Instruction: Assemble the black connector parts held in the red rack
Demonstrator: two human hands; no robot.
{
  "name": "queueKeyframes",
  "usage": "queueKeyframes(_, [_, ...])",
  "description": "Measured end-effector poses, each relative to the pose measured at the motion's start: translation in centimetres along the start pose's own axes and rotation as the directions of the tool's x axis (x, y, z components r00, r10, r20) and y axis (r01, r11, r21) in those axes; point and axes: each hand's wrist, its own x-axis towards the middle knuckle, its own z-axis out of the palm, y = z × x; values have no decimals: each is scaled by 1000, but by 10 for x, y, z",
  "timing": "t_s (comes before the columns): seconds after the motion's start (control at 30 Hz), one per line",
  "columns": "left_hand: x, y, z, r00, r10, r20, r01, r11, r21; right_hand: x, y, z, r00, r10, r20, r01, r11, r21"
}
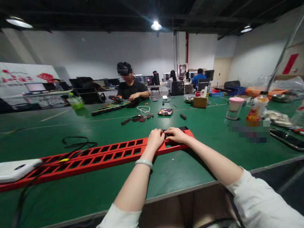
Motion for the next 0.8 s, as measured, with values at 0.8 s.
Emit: queueKeyframes(0.8, [1,-7,3,998,-51,43,53,997,-54,9,2,-12,987,52,155,-39,995,-90])
